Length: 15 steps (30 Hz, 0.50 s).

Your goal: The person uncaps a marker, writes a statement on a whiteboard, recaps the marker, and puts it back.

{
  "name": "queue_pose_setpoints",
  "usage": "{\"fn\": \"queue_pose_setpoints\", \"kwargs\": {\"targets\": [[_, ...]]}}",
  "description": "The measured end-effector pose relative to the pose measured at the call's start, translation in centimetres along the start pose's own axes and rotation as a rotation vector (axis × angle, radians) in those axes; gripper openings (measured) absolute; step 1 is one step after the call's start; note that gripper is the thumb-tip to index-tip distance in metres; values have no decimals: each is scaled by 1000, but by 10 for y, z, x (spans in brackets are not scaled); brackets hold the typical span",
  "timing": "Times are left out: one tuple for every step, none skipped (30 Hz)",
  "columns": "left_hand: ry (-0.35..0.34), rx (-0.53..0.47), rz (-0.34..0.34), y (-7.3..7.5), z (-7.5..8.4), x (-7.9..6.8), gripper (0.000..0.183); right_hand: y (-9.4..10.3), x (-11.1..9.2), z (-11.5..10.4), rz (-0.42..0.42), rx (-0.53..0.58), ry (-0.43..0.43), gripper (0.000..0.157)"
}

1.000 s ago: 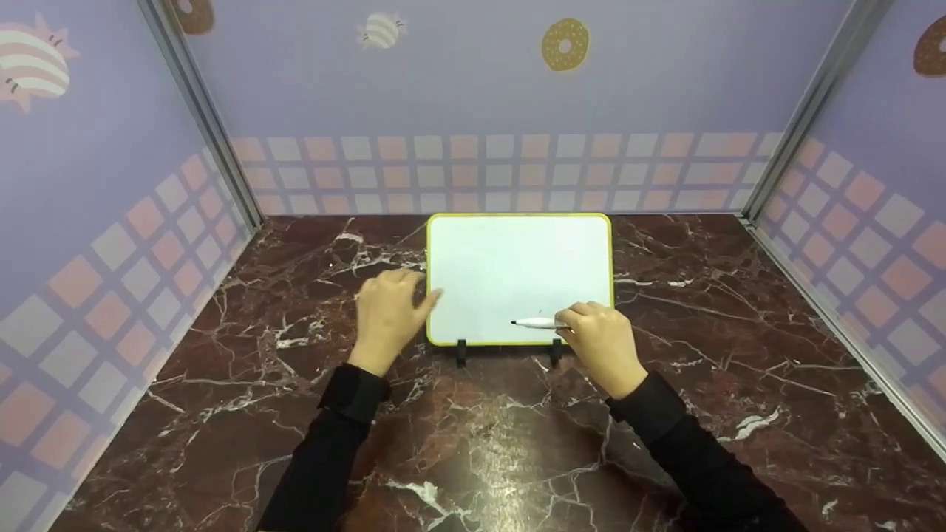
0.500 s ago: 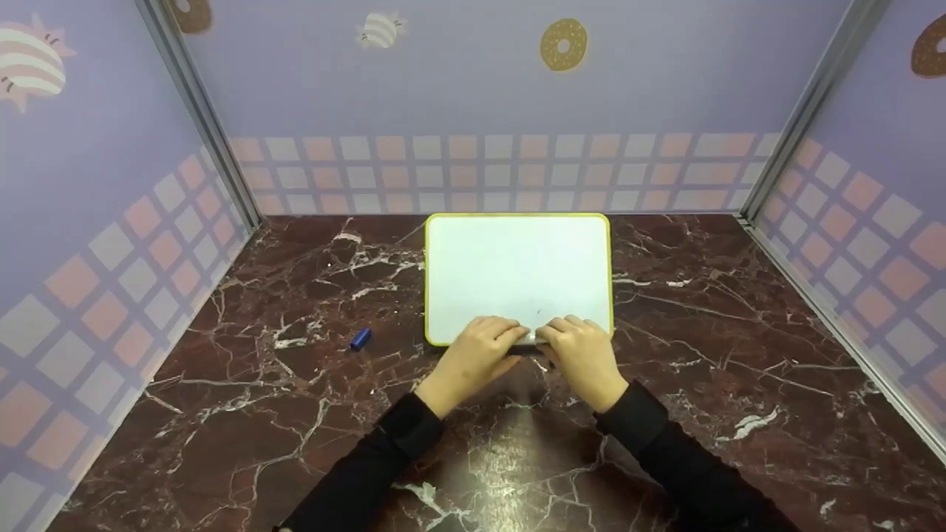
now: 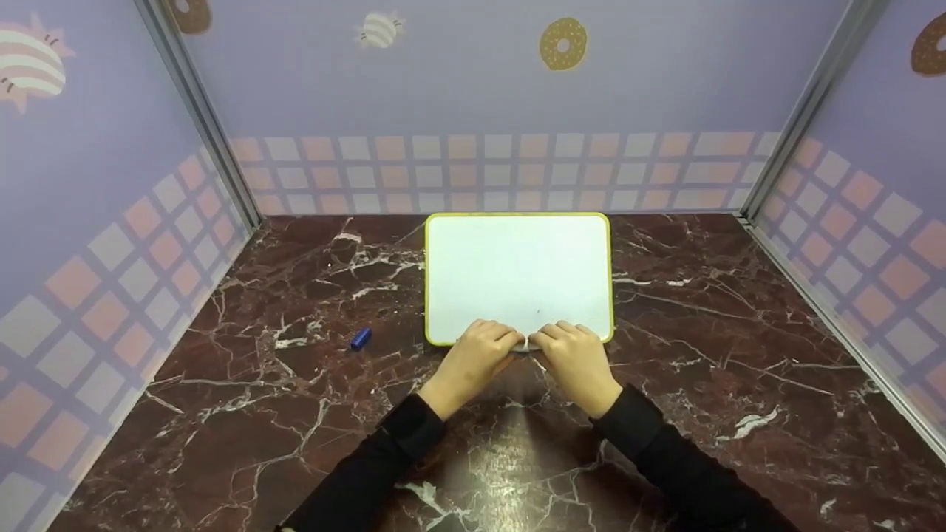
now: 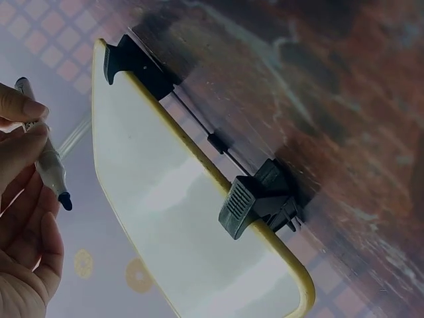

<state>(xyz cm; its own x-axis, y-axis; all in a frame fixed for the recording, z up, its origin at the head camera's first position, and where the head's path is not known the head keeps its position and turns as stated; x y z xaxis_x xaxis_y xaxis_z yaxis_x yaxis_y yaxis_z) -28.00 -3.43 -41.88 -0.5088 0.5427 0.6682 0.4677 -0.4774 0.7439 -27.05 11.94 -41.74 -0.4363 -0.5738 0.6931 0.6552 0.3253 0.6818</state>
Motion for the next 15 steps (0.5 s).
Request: {"fn": "queue_pose_setpoints", "kwargs": {"targets": [[-3,3,5,0,0,0,12,0,0,0,-2,2,0,17],[-6,4,8,0,-1,0,11,1,0,0,-4,9,-2,18],[-8,2,10,0,-2,1,10,1,0,0,-7,18,-4,20],[-10,1,14,0,-3,1,9,2,0,1,-11,32,-9,23],[-9,-2,17,1,-4,1,9,3,1,3,-15,48,-17,27],[-6,-5,19,1,-5,1,9,4,1,5,-17,65,-26,31],[-2,-13,22,2,-7,1,9,6,2,9,-16,87,-38,36],[3,-20,24,3,-9,1,9,7,3,13,-12,116,-54,40],[10,-25,29,4,-11,1,9,8,3,17,-6,155,-71,44],[16,-32,35,5,-12,1,9,9,4,23,1,209,-93,47],[23,-37,43,6,-14,1,9,10,4,29,10,278,-117,48],[29,-41,52,7,-16,1,10,9,4,36,17,358,-145,50],[34,-46,63,8,-17,1,10,8,3,42,26,450,-174,51],[37,-48,74,9,-18,1,11,6,2,48,32,547,-209,53],[40,-49,88,11,-19,1,11,4,0,53,34,646,-247,55]]}}
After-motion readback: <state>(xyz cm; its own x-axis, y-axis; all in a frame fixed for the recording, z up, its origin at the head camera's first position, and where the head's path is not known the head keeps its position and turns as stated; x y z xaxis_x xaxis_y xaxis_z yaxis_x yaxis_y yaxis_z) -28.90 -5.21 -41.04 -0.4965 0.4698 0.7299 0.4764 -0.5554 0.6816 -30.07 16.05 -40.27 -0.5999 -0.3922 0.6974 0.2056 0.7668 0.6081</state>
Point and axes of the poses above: each hand's wrist, its own x-axis towards the middle knuckle, its own y-axis out of the back of the hand, z = x × y, the point moved 3 cm from there along x, towards the middle knuckle, and after that the axes turned 5 degrees about y, right-handed, at the moved point
